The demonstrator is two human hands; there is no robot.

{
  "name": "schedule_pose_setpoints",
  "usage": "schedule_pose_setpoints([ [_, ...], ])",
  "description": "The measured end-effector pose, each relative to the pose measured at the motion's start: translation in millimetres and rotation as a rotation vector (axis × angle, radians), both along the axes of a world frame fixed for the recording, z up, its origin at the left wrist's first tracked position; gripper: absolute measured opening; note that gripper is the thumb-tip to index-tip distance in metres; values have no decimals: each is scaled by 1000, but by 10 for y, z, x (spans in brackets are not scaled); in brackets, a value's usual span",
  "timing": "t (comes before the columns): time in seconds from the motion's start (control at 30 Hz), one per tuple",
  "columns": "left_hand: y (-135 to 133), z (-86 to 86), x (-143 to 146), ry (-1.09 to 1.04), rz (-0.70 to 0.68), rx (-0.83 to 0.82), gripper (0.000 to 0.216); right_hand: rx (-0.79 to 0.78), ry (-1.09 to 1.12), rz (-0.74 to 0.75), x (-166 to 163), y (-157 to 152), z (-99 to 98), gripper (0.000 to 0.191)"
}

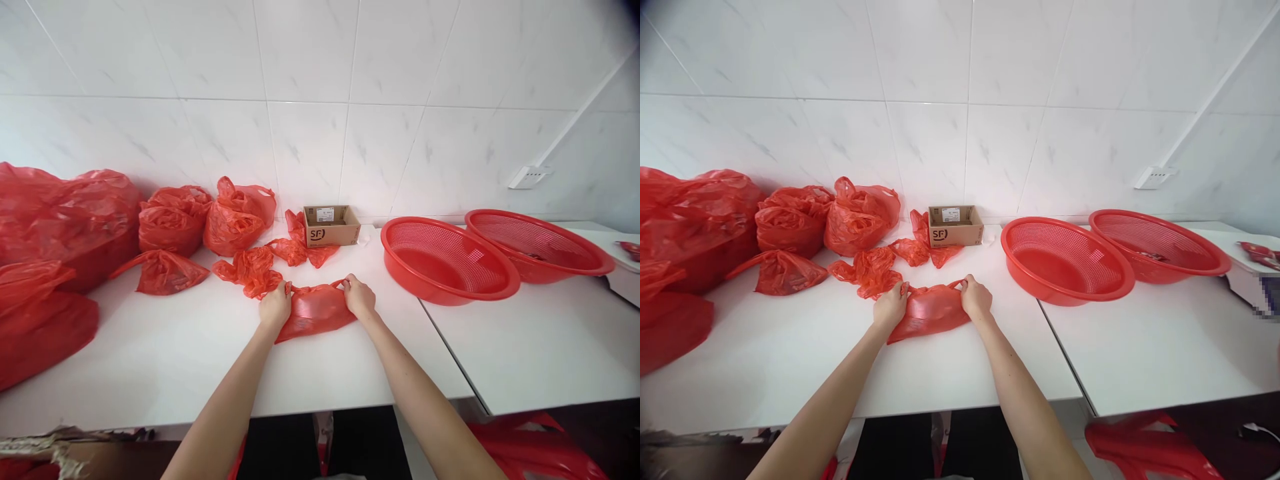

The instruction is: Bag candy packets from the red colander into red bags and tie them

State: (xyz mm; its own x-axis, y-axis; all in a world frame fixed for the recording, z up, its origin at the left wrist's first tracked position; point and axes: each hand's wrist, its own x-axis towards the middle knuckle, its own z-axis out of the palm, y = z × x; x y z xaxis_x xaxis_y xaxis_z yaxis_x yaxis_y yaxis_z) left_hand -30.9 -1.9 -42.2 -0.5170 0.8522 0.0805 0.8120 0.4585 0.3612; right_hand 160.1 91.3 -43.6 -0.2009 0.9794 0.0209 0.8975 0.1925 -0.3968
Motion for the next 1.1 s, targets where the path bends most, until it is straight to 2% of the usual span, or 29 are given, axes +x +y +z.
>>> schedule_pose_setpoints([
  [0.2, 19, -118, 22, 97, 5, -85, 32, 45, -72, -1, -12, -46, -63, 27],
  [0.37, 14, -113, 36, 140, -23, -123, 31, 58, -105, 8, -32, -44, -63, 22],
  [0.53, -14, -96, 44, 164, -33, -124, 30, 67, -114, 4, -30, -44, -85, 22],
  [0.77, -39, -158, 33, 194, -1, -70, 32, 89, -104, -48, 18, -63, -79, 20],
  [0.93, -150, -150, -42, 150, 7, -50, 31, 107, -80, -100, 104, -43, -66, 24],
  [1.1, -371, -93, -87, 17, 24, -23, 30, 89, -28, -100, 204, 14, -73, 23],
])
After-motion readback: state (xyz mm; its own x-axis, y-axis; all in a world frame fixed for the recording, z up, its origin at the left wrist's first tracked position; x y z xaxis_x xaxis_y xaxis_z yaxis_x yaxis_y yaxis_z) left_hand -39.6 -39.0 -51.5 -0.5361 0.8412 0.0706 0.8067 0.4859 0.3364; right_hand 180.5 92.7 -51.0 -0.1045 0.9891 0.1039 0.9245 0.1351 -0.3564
